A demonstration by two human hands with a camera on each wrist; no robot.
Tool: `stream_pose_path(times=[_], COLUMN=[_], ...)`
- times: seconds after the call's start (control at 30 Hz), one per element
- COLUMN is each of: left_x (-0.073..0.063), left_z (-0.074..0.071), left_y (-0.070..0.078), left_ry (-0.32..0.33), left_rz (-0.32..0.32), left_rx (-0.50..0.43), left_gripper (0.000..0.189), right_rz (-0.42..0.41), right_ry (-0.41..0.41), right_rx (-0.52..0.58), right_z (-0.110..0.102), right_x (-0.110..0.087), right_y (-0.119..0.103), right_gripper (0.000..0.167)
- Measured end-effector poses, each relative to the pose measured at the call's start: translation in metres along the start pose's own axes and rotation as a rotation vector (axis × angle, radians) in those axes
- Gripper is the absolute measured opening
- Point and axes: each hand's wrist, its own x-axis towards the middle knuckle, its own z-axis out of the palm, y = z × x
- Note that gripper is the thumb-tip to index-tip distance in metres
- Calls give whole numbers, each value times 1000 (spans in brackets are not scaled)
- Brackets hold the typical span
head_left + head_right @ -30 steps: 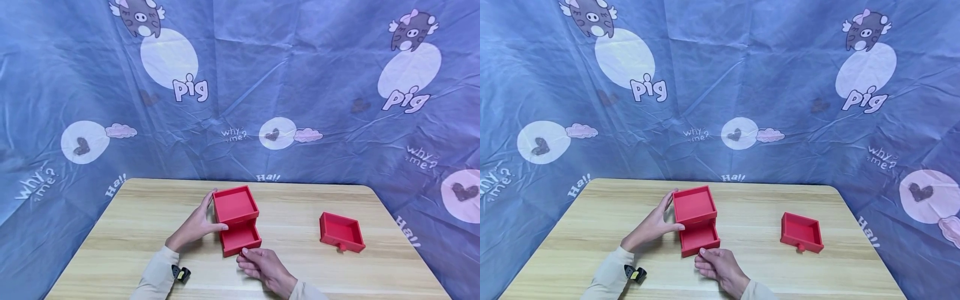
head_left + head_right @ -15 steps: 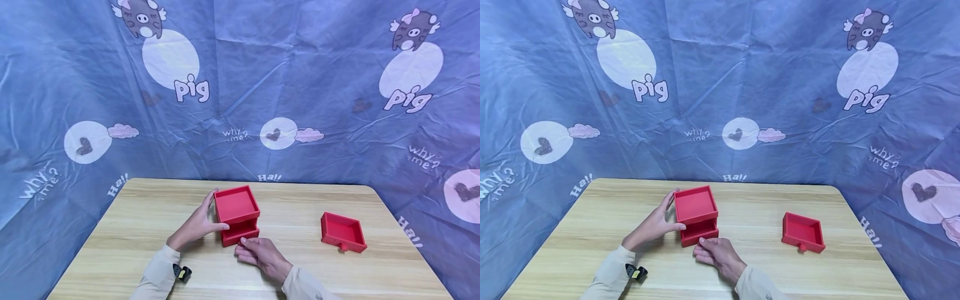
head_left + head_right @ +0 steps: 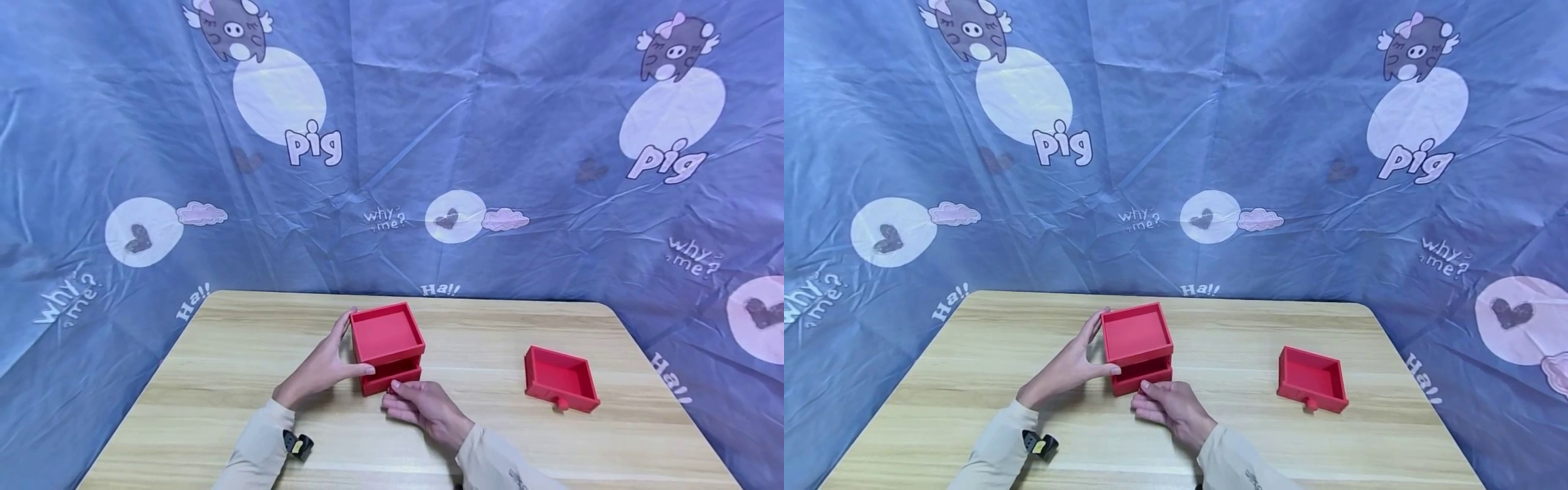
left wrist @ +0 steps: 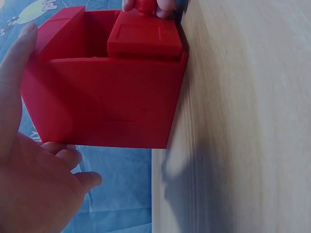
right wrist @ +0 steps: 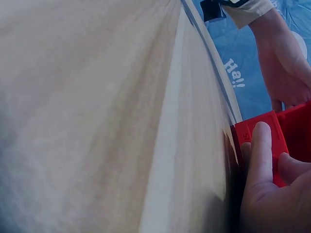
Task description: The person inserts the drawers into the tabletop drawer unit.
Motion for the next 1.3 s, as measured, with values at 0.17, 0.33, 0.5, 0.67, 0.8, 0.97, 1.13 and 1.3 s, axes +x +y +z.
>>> stream_pose_path(times=[0.17, 0.33, 0.5, 0.67, 0.8, 0.97, 1.13, 1.3], left_x=[1, 2, 2, 2, 2, 2, 3, 2], left_z=[0, 0, 0, 1, 0, -1, -1, 0], left_y=[-2, -3, -1, 0, 0, 2, 3, 1], left_ry=[1, -6, 0, 1, -1, 2, -2, -6], left_rz=[17, 4, -10, -25, -42, -46, -39, -46], left_rx=[2, 5, 6, 7, 7, 15, 12, 9], left_gripper=[114, 115, 115, 115, 116, 115, 114, 116], right_rz=[-1, 12, 14, 27, 39, 38, 15, 15], right_ry=[-9, -22, -39, -55, -87, -144, -183, -176], right_rx=[15, 12, -14, -59, -63, -68, -74, -59], right_z=[0, -1, -2, -12, -26, -47, -71, -99], right_x=[4, 7, 5, -3, -15, -33, -52, -71], right_y=[-1, -6, -9, -11, -13, -19, -28, -33], right_gripper=[31, 24, 24, 32, 40, 46, 45, 45])
